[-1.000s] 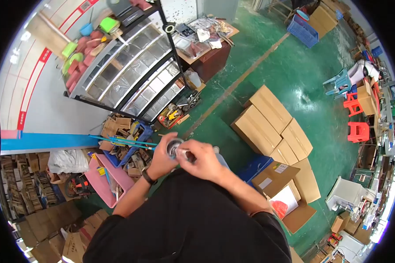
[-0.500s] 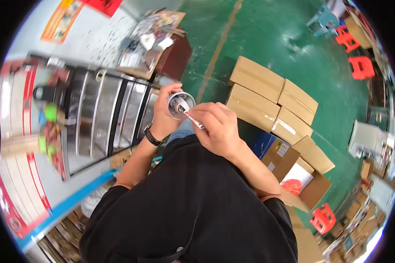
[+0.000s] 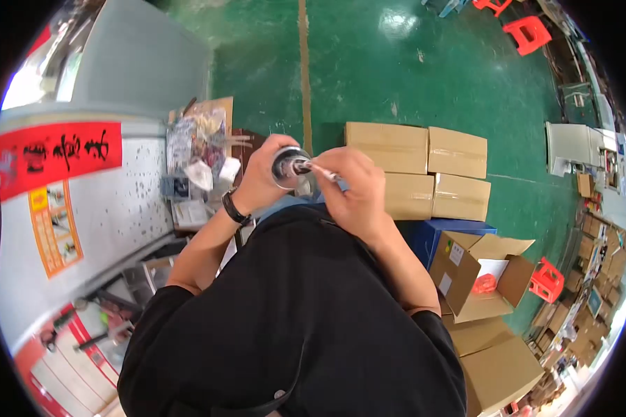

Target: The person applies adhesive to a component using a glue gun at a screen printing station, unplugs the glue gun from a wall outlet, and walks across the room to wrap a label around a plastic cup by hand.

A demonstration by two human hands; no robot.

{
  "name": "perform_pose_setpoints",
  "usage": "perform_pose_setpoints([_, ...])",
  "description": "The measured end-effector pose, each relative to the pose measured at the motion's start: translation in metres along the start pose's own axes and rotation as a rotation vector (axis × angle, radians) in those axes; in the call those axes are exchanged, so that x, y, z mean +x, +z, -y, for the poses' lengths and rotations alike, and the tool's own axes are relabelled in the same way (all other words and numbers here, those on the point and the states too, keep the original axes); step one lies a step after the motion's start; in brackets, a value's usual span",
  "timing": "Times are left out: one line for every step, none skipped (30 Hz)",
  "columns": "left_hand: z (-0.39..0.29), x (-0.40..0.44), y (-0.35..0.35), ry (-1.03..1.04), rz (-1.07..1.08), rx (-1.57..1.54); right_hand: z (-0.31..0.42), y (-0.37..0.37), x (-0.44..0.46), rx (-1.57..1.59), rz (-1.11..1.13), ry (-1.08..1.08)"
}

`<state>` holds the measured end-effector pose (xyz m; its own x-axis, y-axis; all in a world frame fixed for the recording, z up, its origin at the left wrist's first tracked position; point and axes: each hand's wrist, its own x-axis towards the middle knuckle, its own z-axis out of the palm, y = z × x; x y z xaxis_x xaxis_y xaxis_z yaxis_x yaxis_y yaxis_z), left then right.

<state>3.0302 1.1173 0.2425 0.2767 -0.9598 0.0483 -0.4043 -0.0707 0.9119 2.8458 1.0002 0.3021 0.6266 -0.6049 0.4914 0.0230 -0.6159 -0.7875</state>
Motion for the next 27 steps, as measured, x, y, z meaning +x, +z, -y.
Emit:
perform_pose_setpoints([0.004,0.031,-0.011,-0.033,0.079,-0.003,-0.017,0.001,0.017,0.096,-0.059,0.176])
perform_pose_setpoints([0.008,0.058,-0.019,-0.073,0.151,-0.008,-0.032,0.002,0.034,0.198,-0.108,0.353])
perform_pose_setpoints([0.013,0.080,-0.024,-0.078,0.153,-0.011,-0.044,0.003,0.052,0.197,-0.107,0.358])
perform_pose_setpoints([0.018,0.102,-0.027,-0.072,0.162,-0.040,-0.057,0.004,0.073,0.223,-0.122,0.418])
perform_pose_setpoints([0.023,0.121,-0.030,-0.071,0.171,-0.066,-0.070,0.006,0.093,0.252,-0.138,0.480])
perform_pose_setpoints([0.027,0.136,-0.032,-0.073,0.182,-0.091,-0.082,0.008,0.111,0.284,-0.153,0.547])
perform_pose_setpoints([0.029,0.155,-0.034,-0.068,0.194,-0.113,-0.095,0.009,0.130,0.314,-0.174,0.607])
perform_pose_setpoints([0.031,0.177,-0.037,-0.063,0.203,-0.103,-0.109,0.010,0.151,0.320,-0.187,0.604])
perform_pose_setpoints([0.032,0.196,-0.039,-0.077,0.180,-0.108,-0.121,0.010,0.170,0.335,-0.211,0.610])
perform_pose_setpoints([0.033,0.212,-0.041,-0.094,0.159,-0.116,-0.132,0.011,0.186,0.350,-0.233,0.619])
perform_pose_setpoints([0.033,0.227,-0.041,-0.111,0.137,-0.125,-0.141,0.010,0.201,0.362,-0.255,0.628])
perform_pose_setpoints([0.034,0.241,-0.041,-0.125,0.114,-0.137,-0.149,0.009,0.214,0.371,-0.277,0.636])
perform_pose_setpoints([0.033,0.254,-0.041,-0.125,0.132,-0.138,-0.155,0.008,0.224,0.367,-0.293,0.645])
perform_pose_setpoints([0.033,0.264,-0.040,-0.128,0.103,-0.138,-0.159,0.007,0.234,0.339,-0.301,0.645])
perform_pose_setpoints([0.032,0.275,-0.039,-0.128,0.073,-0.138,-0.163,0.006,0.243,0.310,-0.308,0.641])
perform_pose_setpoints([0.032,0.288,-0.040,-0.123,0.044,-0.139,-0.168,0.005,0.254,0.279,-0.318,0.634])
perform_pose_setpoints([0.033,0.301,-0.042,-0.118,0.015,-0.141,-0.172,0.004,0.263,0.246,-0.328,0.627])
perform_pose_setpoints([0.037,0.312,-0.044,-0.110,0.033,-0.148,-0.175,0.004,0.270,0.234,-0.345,0.631])
perform_pose_setpoints([0.043,0.322,-0.046,-0.131,0.043,-0.069,-0.176,0.006,0.273,0.251,-0.380,0.663])
perform_pose_setpoints([0.050,0.330,-0.049,-0.147,0.057,0.012,-0.176,0.008,0.273,0.267,-0.421,0.693])
perform_pose_setpoints([0.060,0.340,-0.052,-0.157,0.075,0.094,-0.177,0.011,0.276,0.283,-0.469,0.721])
perform_pose_setpoints([0.069,0.351,-0.057,-0.161,0.094,0.177,-0.179,0.014,0.279,0.298,-0.521,0.748])
perform_pose_setpoints([0.079,0.358,-0.063,-0.138,0.129,0.172,-0.181,0.017,0.284,0.281,-0.561,0.751])
perform_pose_setpoints([0.090,0.364,-0.073,-0.125,0.166,0.124,-0.180,0.019,0.289,0.281,-0.612,0.746])
perform_pose_setpoints([0.100,0.371,-0.082,-0.110,0.211,0.074,-0.178,0.019,0.293,0.275,-0.670,0.740])
perform_pose_setpoints([0.106,0.384,-0.088,-0.089,0.254,0.018,-0.177,0.017,0.299,0.262,-0.727,0.725])
perform_pose_setpoints([0.110,0.392,-0.091,-0.082,0.284,-0.040,-0.174,0.017,0.304,0.251,-0.765,0.712])
